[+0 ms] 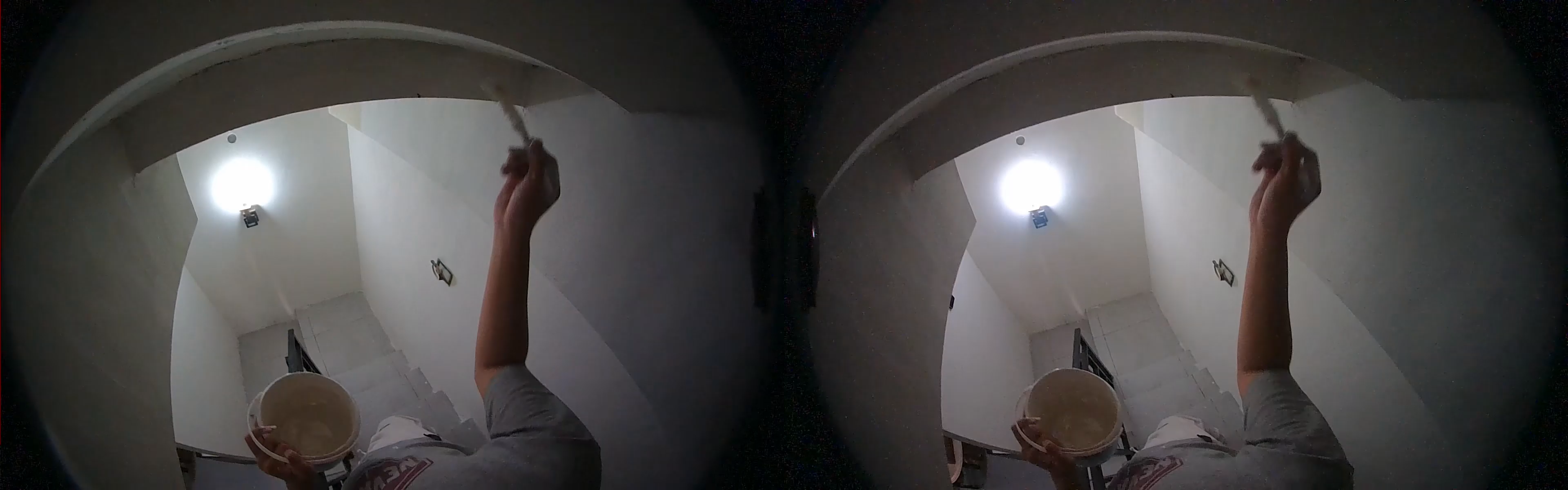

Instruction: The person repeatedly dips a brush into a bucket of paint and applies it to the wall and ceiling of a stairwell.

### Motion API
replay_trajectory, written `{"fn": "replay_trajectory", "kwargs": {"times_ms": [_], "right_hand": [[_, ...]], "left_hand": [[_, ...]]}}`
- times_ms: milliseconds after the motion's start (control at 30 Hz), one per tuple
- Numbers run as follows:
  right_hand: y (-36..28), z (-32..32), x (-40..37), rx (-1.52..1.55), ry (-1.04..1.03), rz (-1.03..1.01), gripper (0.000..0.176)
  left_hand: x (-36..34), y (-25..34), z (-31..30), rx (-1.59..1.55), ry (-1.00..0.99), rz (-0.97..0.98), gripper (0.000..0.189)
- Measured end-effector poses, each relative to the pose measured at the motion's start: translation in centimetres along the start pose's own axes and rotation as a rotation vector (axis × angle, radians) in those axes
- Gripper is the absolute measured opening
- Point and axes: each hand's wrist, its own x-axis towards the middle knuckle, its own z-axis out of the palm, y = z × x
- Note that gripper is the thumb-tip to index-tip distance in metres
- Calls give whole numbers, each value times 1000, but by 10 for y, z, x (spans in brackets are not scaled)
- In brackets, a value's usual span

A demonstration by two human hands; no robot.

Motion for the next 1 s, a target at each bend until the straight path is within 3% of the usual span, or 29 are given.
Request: {"fn": "replay_trajectory", "kwargs": {"times_ms": [67, 167, 233, 367, 567, 633, 733, 900, 1000], "right_hand": [[18, -8, 39, 57, 31, -139, 17], [45, 2, 76, -23, 123, -69, 19], [61, 18, 73, 24, 98, -22, 19], [58, 53, 28, -50, -204, -51, 12], [17, 91, -15, 38, -567, 160, 14], [21, 82, -14, 13, -569, 124, 15], [39, 66, 22, 31, -357, -74, 15], [37, 36, 71, -90, 135, -104, 15], [48, 46, 61, -65, 123, -166, 14]], "left_hand": [[2, 11, 0, 53, -25, 10, 67], [6, 18, -3, 147, -122, 79, 66], [2, 16, 3, 118, -83, 56, 65], [-2, 0, 4, 136, -40, 98, 64], [-7, -10, 1, 85, -35, 87, 63], [-14, -8, 3, 23, -30, 44, 63], [-12, -7, 0, -24, 0, 9, 62], [-2, 4, -5, 35, -67, 77, 61], [-6, 14, 0, 96, -16, 46, 59]]}}
